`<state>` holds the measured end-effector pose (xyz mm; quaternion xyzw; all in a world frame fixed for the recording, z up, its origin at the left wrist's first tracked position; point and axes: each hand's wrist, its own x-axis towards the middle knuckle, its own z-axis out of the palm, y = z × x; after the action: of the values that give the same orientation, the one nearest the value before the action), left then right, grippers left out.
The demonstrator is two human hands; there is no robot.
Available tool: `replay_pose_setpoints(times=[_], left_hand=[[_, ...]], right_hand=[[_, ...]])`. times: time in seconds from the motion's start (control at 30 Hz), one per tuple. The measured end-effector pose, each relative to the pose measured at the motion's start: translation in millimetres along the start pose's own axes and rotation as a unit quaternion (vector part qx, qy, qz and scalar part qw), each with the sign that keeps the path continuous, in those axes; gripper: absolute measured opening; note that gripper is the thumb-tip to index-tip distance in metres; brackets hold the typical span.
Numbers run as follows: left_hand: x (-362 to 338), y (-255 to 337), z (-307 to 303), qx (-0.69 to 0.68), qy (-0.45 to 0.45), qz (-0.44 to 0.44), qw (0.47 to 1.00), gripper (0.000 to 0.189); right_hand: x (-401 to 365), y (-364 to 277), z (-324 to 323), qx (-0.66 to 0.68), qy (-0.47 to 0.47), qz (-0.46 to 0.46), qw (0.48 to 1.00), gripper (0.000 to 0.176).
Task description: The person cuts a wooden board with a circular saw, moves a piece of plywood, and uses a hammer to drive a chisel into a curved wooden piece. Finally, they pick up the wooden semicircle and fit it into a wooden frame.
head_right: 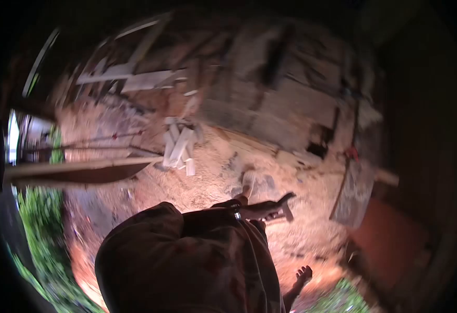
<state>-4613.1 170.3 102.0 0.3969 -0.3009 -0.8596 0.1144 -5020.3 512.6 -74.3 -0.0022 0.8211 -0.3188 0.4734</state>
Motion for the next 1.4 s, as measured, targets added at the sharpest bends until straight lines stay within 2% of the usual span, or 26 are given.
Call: replay_pose_setpoints(times=[0.03,0.1,0.17,0.23,0.27,0.3,0.37,0.43,0.53,0.57,0.6,0.63,0.67,0.7,0.77,0.8,0.93,1.0,1.03,1.07,1.13,1.2,1.27,1.33,1.37,1.4], left_hand=[[16,-49,-13,-0.084,0.002,0.078,0.993,0.040],[-15,-56,-18,-0.168,0.030,0.091,0.981,0.039],[-29,-74,-52,-0.329,-0.093,0.112,0.933,0.038],[-75,-60,-71,-0.385,-0.034,0.112,0.916,0.044],[-98,-59,-90,-0.387,-0.047,0.140,0.910,0.047],[-125,-61,-112,-0.388,-0.059,0.167,0.904,0.050],[-157,-79,-163,-0.414,-0.044,0.212,0.884,0.038],[-197,-103,-223,-0.461,-0.007,0.189,0.867,0.032],[-312,-105,-283,-0.383,0.092,0.287,0.874,0.037],[-343,-100,-298,-0.399,0.136,0.301,0.855,0.027],[-375,-94,-312,-0.412,0.180,0.315,0.836,0.023],[-399,-96,-326,-0.462,0.206,0.328,0.798,0.036],[-410,-110,-350,-0.497,0.170,0.327,0.785,0.025],[-418,-120,-374,-0.527,0.133,0.331,0.771,0.029],[-454,-105,-398,-0.517,0.168,0.364,0.756,0.037],[-455,-102,-412,-0.509,0.182,0.389,0.746,0.036],[-409,-130,-505,-0.476,0.048,0.465,0.745,0.031],[-433,-130,-539,-0.235,0.255,0.419,0.839,0.027],[-443,-129,-551,-0.111,0.355,0.380,0.847,0.026],[-454,-125,-566,0.011,0.451,0.329,0.830,0.024],[-489,-125,-608,0.243,0.611,0.183,0.731,0.022],[-503,-163,-693,0.359,0.632,0.155,0.669,0.016],[-541,-201,-719,0.114,0.674,0.256,0.683,0.006],[-631,-155,-725,0.021,0.761,0.183,0.623,0.018],[-656,-158,-744,-0.076,0.752,0.113,0.645,0.026],[-676,-155,-759,-0.066,0.813,0.091,0.571,0.028]], right_hand=[[1,-40,11,-0.080,-0.007,-0.056,0.995,0.042],[16,-99,61,-0.109,-0.080,-0.077,0.988,0.046],[12,-139,125,-0.150,-0.158,-0.111,0.970,0.040],[-51,-165,205,-0.083,-0.269,-0.114,0.953,0.055],[-73,-170,250,-0.021,-0.306,-0.055,0.950,0.065],[-104,-172,291,0.016,-0.373,-0.055,0.926,0.065],[-156,-178,377,0.117,-0.422,0.045,0.898,0.060],[-170,-158,445,0.258,-0.580,0.055,0.771,0.054],[-287,-162,553,0.281,-0.515,0.016,0.810,0.049],[-329,-170,585,0.278,-0.520,-0.009,0.808,0.049],[-348,-173,615,0.298,-0.595,-0.011,0.746,0.050],[-367,-173,641,0.322,-0.661,-0.008,0.677,0.052],[-399,-181,664,0.291,-0.684,-0.016,0.668,0.053],[-442,-197,690,0.262,-0.709,-0.027,0.654,0.055],[-520,-225,743,0.180,-0.768,-0.121,0.602,0.057],[-550,-233,767,0.158,-0.746,-0.175,0.623,0.059],[-624,-259,889,0.048,-0.796,-0.204,0.568,0.045],[-633,-262,960,-0.026,-0.806,-0.207,0.554,0.043],[-637,-259,992,-0.059,-0.761,-0.211,0.611,0.040],[-644,-259,1022,-0.097,-0.760,-0.264,0.586,0.039],[-663,-262,1074,-0.134,-0.765,-0.322,0.542,0.037],[-694,-273,1130,-0.142,-0.791,-0.295,0.517,0.036],[-730,-279,1174,-0.155,-0.780,-0.286,0.534,0.034],[-770,-283,1219,-0.164,-0.771,-0.285,0.545,0.029],[-781,-284,1248,-0.148,-0.779,-0.301,0.530,0.027],[-790,-280,1275,-0.132,-0.786,-0.313,0.516,0.025]])
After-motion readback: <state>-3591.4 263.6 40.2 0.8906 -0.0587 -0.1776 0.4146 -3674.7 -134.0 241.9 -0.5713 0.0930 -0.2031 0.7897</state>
